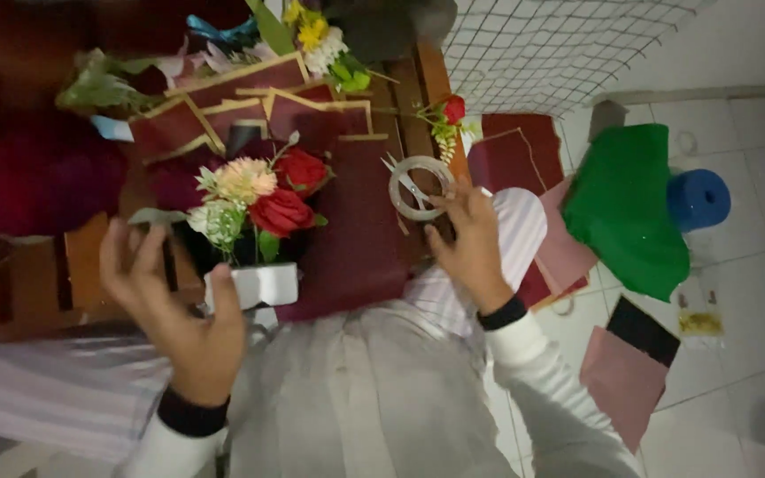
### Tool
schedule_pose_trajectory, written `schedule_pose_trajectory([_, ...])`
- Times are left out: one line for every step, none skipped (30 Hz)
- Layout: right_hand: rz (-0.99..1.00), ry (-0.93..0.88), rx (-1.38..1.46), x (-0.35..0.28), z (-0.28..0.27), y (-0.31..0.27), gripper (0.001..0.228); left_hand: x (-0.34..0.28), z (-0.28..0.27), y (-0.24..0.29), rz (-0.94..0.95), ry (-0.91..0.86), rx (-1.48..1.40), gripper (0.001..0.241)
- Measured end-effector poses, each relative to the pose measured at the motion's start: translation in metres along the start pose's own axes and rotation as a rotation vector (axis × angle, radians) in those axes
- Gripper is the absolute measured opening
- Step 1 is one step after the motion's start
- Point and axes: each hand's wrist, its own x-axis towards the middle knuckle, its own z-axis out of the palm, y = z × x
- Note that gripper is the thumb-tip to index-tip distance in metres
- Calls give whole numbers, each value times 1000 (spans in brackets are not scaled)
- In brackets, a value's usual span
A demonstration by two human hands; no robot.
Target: Preparing and assembling layers of wrapping paper and flowers to create a bouquet using tape and scissors.
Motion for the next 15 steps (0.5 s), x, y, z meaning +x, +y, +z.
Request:
schedule_pose_trajectory([3, -6, 1, -3, 4, 9, 46, 1, 5, 8, -5, -3, 2, 63])
schedule_pose_trajectory([-21, -36, -22, -4, 8, 19, 41, 4, 13, 15, 75, -24, -43, 51])
schedule_pose_trajectory([-44, -66, -45, -5, 12, 29, 36, 7, 20, 23, 154, -45, -89, 40])
schedule_pose_trajectory([-44, -66, -45, -5, 15, 29, 36, 8, 28, 30, 154, -45, -89, 40])
schedule_pose_trajectory([-37, -62, -43, -5, 18, 28, 26, 9, 36, 38, 145, -100, -141, 35])
schedule_pose_trajectory([-29, -57, -41, -6, 21, 27, 17, 10, 43, 46, 137, -157, -193, 30])
schedule_pose_trajectory([-27, -55, -41, -5, 19, 22, 17, 7, 48, 51, 139, -158, -194, 30])
schedule_pose_trajectory([3, -28, -41, -2, 17, 17, 15, 6, 53, 55, 151, -222, -181, 29])
schedule_pose_trajectory([33, -1, -42, 2, 15, 11, 13, 6, 58, 60, 164, -285, -168, 28])
schedule_pose_trajectory([33, 5, -40, 1, 7, 12, 13, 5, 61, 64, 170, -284, -167, 28])
schedule_pose_trajectory([93, 15, 91, 1, 0, 12, 16, 5, 64, 67, 161, -382, -228, 29])
schedule_pose_trajectory([155, 21, 223, -1, -6, 12, 18, 5, 65, 71, 147, -482, -287, 30])
schedule_pose_trajectory([154, 22, 227, 0, -25, -7, 18, 6, 64, 74, 148, -482, -284, 30])
schedule_pose_trajectory([156, -101, 333, 1, -43, -27, 17, 8, 61, 78, 157, -581, -322, 38])
schedule_pose_trajectory([155, -224, 438, 2, -61, -46, 15, 9, 59, 80, 165, -679, -361, 48])
